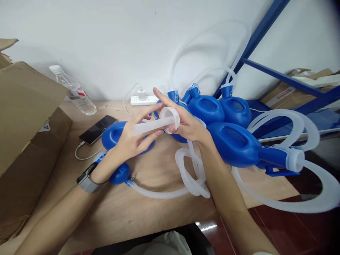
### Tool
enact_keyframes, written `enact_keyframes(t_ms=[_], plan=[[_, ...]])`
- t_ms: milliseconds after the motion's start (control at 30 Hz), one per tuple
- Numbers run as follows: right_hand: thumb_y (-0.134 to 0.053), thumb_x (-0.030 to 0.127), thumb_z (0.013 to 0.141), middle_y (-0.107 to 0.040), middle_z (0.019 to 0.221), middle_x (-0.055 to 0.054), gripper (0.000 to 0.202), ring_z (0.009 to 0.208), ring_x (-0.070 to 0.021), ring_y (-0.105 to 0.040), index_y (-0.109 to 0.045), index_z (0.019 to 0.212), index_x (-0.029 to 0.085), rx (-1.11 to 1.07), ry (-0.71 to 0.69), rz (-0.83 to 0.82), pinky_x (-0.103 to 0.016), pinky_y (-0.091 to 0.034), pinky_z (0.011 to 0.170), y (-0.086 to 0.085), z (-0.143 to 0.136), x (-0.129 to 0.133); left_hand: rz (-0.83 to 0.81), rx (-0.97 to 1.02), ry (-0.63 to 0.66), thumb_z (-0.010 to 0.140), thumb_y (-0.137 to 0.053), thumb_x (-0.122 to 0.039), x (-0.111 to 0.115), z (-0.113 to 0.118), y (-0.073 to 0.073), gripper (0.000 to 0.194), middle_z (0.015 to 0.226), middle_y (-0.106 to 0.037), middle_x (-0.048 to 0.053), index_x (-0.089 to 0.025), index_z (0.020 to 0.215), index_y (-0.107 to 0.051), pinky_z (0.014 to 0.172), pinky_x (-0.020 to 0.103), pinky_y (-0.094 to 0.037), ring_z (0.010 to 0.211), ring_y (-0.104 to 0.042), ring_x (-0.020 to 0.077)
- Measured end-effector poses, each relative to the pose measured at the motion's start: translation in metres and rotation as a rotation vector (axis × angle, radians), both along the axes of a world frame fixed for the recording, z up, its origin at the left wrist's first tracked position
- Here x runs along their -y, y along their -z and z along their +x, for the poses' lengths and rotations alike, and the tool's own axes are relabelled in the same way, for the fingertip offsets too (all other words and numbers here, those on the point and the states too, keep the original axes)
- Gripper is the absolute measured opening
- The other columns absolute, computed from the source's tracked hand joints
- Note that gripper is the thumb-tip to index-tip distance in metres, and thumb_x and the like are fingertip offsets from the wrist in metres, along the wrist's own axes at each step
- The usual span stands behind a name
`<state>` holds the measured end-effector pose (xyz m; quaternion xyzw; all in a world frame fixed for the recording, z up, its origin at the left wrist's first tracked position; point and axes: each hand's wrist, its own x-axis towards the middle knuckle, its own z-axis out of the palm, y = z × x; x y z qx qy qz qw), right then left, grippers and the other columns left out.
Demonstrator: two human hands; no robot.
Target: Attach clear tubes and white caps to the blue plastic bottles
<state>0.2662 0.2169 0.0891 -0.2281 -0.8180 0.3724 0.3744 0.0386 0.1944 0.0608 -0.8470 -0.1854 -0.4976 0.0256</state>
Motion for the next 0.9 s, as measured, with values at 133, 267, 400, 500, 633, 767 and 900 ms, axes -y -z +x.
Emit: enact_keyframes(t_ms=[133, 267, 400, 500, 633, 767, 900], plan=[[-0.062, 0.092, 0.088, -0.073, 0.139, -0.011, 0.113, 0.145, -0.0354, -0.059, -0.042, 0.173, 0.021, -0.017, -0.036, 0.11, -0.053, -0.045, 0.125, -0.002, -0.005, 0.002, 0.183, -0.036, -0.116, 0.104, -0.076, -0.031, 0.004, -0.004, -0.011, 0.04, 0.133, -0.079, 0.01, -0.022, 0.142, -0.064, 0.099, 0.037, -0.07, 0.121, -0.079, 0.0225], [-0.054, 0.094, 0.091, -0.075, 0.135, -0.011, 0.112, 0.143, -0.0363, -0.061, -0.039, 0.173, 0.02, 0.007, -0.001, 0.049, -0.054, -0.05, 0.121, -0.002, -0.006, 0.006, 0.307, -0.087, -0.17, 0.103, -0.076, -0.022, 0.008, -0.005, -0.021, 0.031, 0.138, -0.079, 0.008, -0.024, 0.134, -0.068, 0.099, 0.039, -0.071, 0.124, -0.079, 0.0244], [-0.051, 0.094, 0.093, -0.074, 0.142, -0.012, 0.105, 0.144, -0.0372, -0.062, -0.049, 0.168, 0.02, -0.014, 0.021, 0.074, -0.057, -0.046, 0.125, -0.004, -0.009, 0.009, 0.537, -0.135, -0.214, 0.1, -0.079, -0.018, 0.008, -0.005, -0.023, 0.023, 0.127, -0.084, 0.011, -0.021, 0.122, -0.071, 0.07, 0.03, -0.069, 0.106, -0.084, 0.0242], [-0.05, 0.091, 0.097, -0.073, 0.145, -0.012, 0.091, 0.146, -0.0356, -0.061, -0.062, 0.155, 0.022, -0.024, 0.067, 0.091, -0.055, -0.043, 0.128, -0.008, -0.014, 0.012, 0.602, -0.154, -0.216, 0.097, -0.082, -0.017, 0.007, -0.006, -0.019, 0.037, 0.119, -0.085, 0.011, -0.021, 0.131, -0.07, 0.069, 0.031, -0.069, 0.101, -0.085, 0.0256], [-0.046, 0.081, 0.104, -0.079, 0.117, -0.008, 0.069, 0.111, -0.0305, -0.073, -0.07, 0.131, 0.023, 0.007, 0.158, 0.059, -0.047, -0.055, 0.108, -0.012, -0.021, 0.017, 0.709, -0.235, -0.262, 0.093, -0.08, -0.007, 0.006, -0.006, -0.015, 0.032, 0.097, -0.086, 0.005, -0.02, 0.122, -0.075, 0.059, 0.031, -0.063, 0.088, -0.084, 0.0248], [-0.043, 0.077, 0.107, -0.073, 0.099, -0.005, 0.056, 0.09, -0.0274, -0.069, -0.068, 0.109, 0.027, 0.013, 0.194, 0.077, -0.043, -0.056, 0.091, -0.011, -0.022, 0.018, 0.682, -0.266, -0.27, 0.099, -0.071, -0.004, 0.008, -0.004, -0.015, 0.018, 0.089, -0.085, 0.002, -0.016, 0.113, -0.073, 0.048, 0.029, -0.055, 0.069, -0.078, 0.0177], [-0.042, 0.074, 0.109, -0.071, 0.098, -0.005, 0.052, 0.09, -0.0266, -0.065, -0.064, 0.106, 0.027, 0.011, 0.207, 0.082, -0.044, -0.054, 0.09, -0.008, -0.024, 0.019, 0.626, -0.311, -0.234, 0.103, -0.062, -0.004, 0.009, -0.005, -0.016, 0.023, 0.092, -0.083, 0.002, -0.018, 0.12, -0.069, 0.059, 0.03, -0.061, 0.074, -0.078, 0.0172]])
